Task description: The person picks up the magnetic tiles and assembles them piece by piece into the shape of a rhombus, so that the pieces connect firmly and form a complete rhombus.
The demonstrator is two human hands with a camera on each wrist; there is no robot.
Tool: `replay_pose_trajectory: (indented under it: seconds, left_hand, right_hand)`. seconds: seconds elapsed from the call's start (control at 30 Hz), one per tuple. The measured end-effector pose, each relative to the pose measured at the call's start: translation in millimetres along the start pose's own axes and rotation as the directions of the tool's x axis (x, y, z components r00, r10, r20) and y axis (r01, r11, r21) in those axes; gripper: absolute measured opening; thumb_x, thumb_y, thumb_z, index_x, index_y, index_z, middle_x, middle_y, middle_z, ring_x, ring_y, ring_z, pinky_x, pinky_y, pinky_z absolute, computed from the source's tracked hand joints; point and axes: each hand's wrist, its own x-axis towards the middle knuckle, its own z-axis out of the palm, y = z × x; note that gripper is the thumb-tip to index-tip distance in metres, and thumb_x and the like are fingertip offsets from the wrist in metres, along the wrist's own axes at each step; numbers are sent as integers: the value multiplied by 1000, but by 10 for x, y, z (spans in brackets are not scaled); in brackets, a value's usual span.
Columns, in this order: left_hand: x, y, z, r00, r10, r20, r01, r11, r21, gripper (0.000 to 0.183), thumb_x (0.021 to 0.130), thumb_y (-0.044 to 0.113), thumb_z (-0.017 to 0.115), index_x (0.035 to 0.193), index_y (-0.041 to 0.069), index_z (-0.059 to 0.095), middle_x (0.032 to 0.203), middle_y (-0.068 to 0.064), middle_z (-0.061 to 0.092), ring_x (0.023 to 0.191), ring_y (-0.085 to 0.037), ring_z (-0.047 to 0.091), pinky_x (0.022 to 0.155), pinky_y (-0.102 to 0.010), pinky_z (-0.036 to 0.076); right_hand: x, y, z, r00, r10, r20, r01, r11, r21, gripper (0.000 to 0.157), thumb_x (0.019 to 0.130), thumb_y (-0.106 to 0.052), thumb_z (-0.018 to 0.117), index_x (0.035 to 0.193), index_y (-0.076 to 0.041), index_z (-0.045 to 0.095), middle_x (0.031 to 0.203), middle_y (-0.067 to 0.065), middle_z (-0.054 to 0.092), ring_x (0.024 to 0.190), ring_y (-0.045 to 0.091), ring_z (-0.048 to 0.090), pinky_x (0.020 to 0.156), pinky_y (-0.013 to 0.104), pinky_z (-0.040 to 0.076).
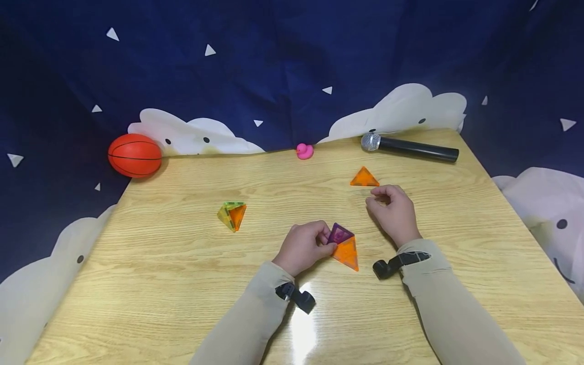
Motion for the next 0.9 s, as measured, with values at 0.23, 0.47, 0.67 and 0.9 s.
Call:
replay_pose_trajectory:
  seconds: [0.23,0.47,0.67,0.9]
  left_hand:
    - [-2,-14,8,1000,6,0,-6,1000,2,19,86,34,79,85,25,62,73,22,55,63,7,48,75,-23,32]
    - [5,-35,20,1000,1,-6,-1,1000,-16,19,86,35,79,85,25,62,73,22,56,63,7,48,78,-23,33]
    - [15,-40,27,1000,-5,-7,4,1000,-18,20,86,36,79,84,26,61,73,23,56,65,8,48,78,-23,33]
    - [14,-38,26,1000,-12,-6,12,1000,-29,20,86,36,79,85,26,61,72,23,56,64,8,49,78,-23,33]
  right_hand:
    - [183,4,17,999,42,34,-41,999,-23,50,95,-33,67,131,1,59,132,23,49,118,40,48,100,56,38]
    - [372,13,37,995,65,77,-59,995,-77,68,94,-41,68,144,2,49,137,26,44,122,44,40,99,56,35]
    - [543,6,54,989,102,108,-84,984,-154,79,91,-53,67,143,3,48,133,26,47,120,43,41,99,55,35]
    - [680,-12,79,984,121,133,-86,967,-241,87,86,-68,63,136,3,55,123,25,50,113,42,43,95,56,31]
